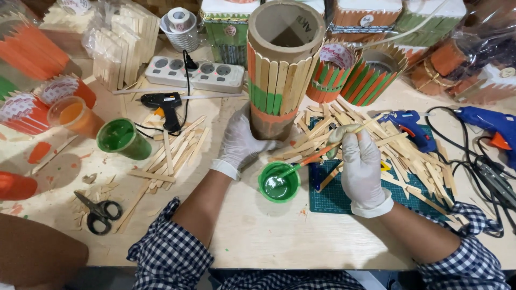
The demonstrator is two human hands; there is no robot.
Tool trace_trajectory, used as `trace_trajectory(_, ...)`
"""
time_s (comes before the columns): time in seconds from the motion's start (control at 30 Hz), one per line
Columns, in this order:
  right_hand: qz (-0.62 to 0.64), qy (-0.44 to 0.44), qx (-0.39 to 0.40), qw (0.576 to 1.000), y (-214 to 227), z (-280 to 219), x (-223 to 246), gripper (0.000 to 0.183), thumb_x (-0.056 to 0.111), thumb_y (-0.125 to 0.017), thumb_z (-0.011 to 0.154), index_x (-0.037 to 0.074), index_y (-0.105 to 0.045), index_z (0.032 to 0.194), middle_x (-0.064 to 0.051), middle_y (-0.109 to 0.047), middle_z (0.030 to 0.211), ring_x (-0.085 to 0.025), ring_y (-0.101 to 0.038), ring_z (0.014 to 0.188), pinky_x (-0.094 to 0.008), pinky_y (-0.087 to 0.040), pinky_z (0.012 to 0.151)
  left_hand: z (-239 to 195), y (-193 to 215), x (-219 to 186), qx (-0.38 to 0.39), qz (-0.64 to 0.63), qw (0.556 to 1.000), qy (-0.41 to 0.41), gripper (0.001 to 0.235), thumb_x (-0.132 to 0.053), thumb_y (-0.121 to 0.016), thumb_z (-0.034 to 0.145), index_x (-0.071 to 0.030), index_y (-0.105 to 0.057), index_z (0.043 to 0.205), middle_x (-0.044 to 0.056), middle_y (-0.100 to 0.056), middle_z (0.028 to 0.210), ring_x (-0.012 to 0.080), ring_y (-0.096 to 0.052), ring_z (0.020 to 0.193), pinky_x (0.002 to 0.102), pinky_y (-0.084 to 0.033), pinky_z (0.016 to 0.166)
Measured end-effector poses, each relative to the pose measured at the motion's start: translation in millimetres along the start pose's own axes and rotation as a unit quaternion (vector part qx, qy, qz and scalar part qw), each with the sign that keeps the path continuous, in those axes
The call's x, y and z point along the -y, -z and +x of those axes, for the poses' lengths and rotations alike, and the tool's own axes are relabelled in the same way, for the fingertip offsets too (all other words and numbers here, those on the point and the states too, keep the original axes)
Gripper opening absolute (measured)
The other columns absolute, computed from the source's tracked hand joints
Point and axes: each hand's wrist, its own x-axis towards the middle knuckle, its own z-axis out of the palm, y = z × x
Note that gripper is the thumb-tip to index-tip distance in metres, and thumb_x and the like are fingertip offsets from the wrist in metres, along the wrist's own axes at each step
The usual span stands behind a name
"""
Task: A person is painting a green band around a cylindrical container made of popsicle sticks.
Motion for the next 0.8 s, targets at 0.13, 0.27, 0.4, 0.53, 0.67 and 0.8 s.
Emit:
trace_trajectory(0.13, -0.023, -0.016, 0.008, 1.0, -0.2, -1.3, 1.5, 0.032, 0.015, -0.042, 0.114, 0.001, -0.06, 0.091, -0.014, -0.065, 0.084, -0.021, -0.064, 0.07, -0.036, -0.057, 0.068, 3.2, -8.3, 20.3, 0.029, 0.012, 0.999, 0.027, 0.105, -0.033, -0.099, 0.046, -0.019, -0.054, 0.139, 0.009, -0.067, 0.132, 0.0323, -0.059, 0.13, 0.051, -0.049, 0.113)
trace_trajectory(0.27, -0.017, -0.022, -0.002, 1.0, 0.1, -1.6, 7.1, 0.031, 0.016, -0.042, 0.114, 0.002, -0.06, 0.092, -0.014, -0.066, 0.084, -0.021, -0.063, 0.07, -0.036, -0.057, 0.068, 3.7, -6.0, 19.0, 0.06, 0.035, 0.995, 0.077, 0.109, -0.039, -0.097, 0.049, -0.026, -0.049, 0.146, 0.001, -0.063, 0.141, 0.0263, -0.054, 0.137, 0.048, -0.043, 0.12)
trace_trajectory(0.4, 0.009, -0.041, -0.049, 0.998, 3.7, 11.0, 16.1, 0.034, 0.015, -0.038, 0.117, 0.002, -0.059, 0.094, -0.012, -0.064, 0.085, -0.019, -0.061, 0.075, -0.031, -0.055, 0.071, 4.5, -2.1, 2.4, 0.071, 0.052, 0.991, 0.102, 0.102, -0.043, -0.093, 0.053, -0.029, -0.05, 0.144, -0.001, -0.063, 0.141, 0.0248, -0.054, 0.137, 0.047, -0.042, 0.121)
trace_trajectory(0.53, 0.041, 0.065, -0.12, 0.99, 11.4, 32.8, 12.6, 0.032, 0.017, -0.04, 0.118, 0.001, -0.055, 0.096, -0.014, -0.062, 0.088, -0.019, -0.063, 0.072, -0.031, -0.057, 0.074, 9.2, -8.1, 20.9, 0.067, -0.006, 0.996, 0.067, 0.103, -0.036, -0.095, 0.052, -0.024, -0.051, 0.144, 0.005, -0.064, 0.139, 0.0281, -0.054, 0.137, 0.045, -0.043, 0.12)
trace_trajectory(0.67, -0.008, 0.187, -0.124, 0.974, 1.2, 46.8, 35.2, 0.023, 0.024, -0.041, 0.119, 0.005, -0.051, 0.111, -0.01, -0.055, 0.098, -0.021, -0.057, 0.092, -0.034, -0.053, 0.084, 2.8, 5.4, 12.7, 0.071, -0.047, 0.996, 0.007, 0.118, -0.037, -0.097, 0.044, -0.016, -0.045, 0.148, 0.009, -0.068, 0.137, 0.0306, -0.062, 0.129, 0.041, -0.054, 0.107)
trace_trajectory(0.8, -0.024, 0.184, -0.123, 0.975, -5.2, 51.9, 39.3, 0.026, 0.03, -0.043, 0.118, 0.005, -0.05, 0.11, -0.011, -0.055, 0.098, -0.019, -0.056, 0.086, -0.024, -0.05, 0.06, 7.4, 2.3, 19.2, 0.073, -0.031, 0.997, 0.022, 0.113, -0.034, -0.096, 0.044, -0.019, -0.048, 0.145, 0.006, -0.068, 0.136, 0.0294, -0.062, 0.128, 0.042, -0.055, 0.104)
